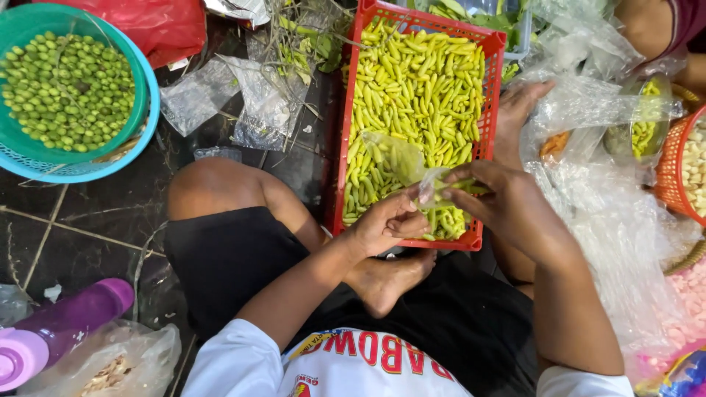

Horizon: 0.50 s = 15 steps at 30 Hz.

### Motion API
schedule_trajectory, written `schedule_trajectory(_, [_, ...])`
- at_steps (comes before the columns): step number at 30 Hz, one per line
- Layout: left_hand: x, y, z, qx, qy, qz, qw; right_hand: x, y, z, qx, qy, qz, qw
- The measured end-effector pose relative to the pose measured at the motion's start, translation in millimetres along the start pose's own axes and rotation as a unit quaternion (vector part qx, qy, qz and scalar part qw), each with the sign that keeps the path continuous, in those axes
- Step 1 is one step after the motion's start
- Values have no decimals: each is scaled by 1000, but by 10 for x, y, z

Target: The person is sitting on the floor, picking up small green peppers from a red plastic crate and packing them into small clear plastic bags.

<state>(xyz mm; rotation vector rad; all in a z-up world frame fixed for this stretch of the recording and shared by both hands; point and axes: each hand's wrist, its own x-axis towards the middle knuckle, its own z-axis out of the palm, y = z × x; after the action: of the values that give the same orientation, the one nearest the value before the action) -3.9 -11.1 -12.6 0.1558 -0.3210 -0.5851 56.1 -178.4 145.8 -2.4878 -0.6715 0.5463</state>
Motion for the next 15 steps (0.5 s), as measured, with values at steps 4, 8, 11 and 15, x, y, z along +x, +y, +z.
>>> schedule_trajectory(4, [0, -98, -153, -25, 16, 7, 1000, 74, 29, 185, 32, 54, 28, 998])
schedule_trajectory(8, [20, -75, -87, -24, 20, 7, 999, -28, 54, 307, -10, 76, 19, 997])
schedule_trajectory(11, [10, -190, -261, -31, 17, 4, 999, -68, 61, 325, -41, 100, 12, 994])
schedule_trajectory(15, [47, -62, 3, -39, 8, 3, 999, 0, -464, 34, -61, 117, 20, 991])
